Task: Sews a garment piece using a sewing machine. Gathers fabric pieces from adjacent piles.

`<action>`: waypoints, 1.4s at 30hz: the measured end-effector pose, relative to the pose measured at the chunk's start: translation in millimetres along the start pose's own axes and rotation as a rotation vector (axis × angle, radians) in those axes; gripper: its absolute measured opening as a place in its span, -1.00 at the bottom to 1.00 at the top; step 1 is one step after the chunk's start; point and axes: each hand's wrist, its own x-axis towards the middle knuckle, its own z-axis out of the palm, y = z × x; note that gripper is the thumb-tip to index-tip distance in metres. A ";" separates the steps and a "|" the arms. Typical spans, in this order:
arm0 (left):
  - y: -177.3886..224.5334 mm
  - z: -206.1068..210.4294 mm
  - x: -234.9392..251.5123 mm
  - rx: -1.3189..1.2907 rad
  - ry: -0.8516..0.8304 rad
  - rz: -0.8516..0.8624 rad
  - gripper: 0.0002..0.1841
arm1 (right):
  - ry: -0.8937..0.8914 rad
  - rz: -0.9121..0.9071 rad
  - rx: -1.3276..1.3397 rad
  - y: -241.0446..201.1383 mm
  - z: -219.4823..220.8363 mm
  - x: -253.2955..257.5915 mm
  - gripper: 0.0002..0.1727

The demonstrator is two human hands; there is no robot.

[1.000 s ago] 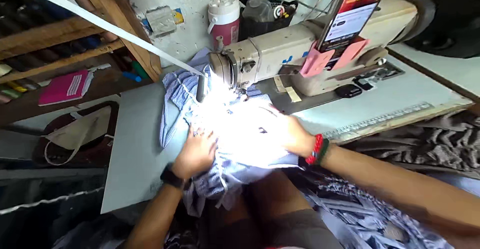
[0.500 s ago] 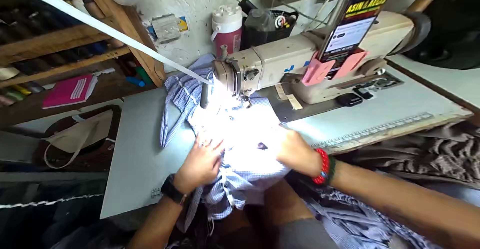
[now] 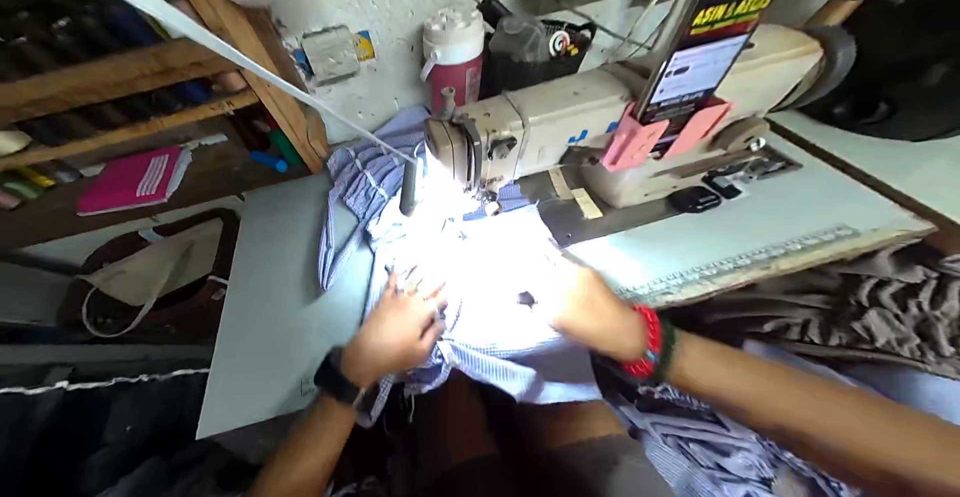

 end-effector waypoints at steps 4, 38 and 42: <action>-9.2 -0.8 2.4 0.005 0.011 -0.042 -0.45 | -0.113 0.071 -0.035 4.3 -1.9 3.3 -0.74; -63.2 5.9 35.1 -0.004 0.377 0.096 -0.61 | -0.216 0.071 0.096 -30.4 -5.9 78.7 -0.74; -63.1 5.5 32.6 -0.032 0.363 0.115 -0.64 | -0.160 0.055 0.331 -54.0 31.2 119.4 -0.68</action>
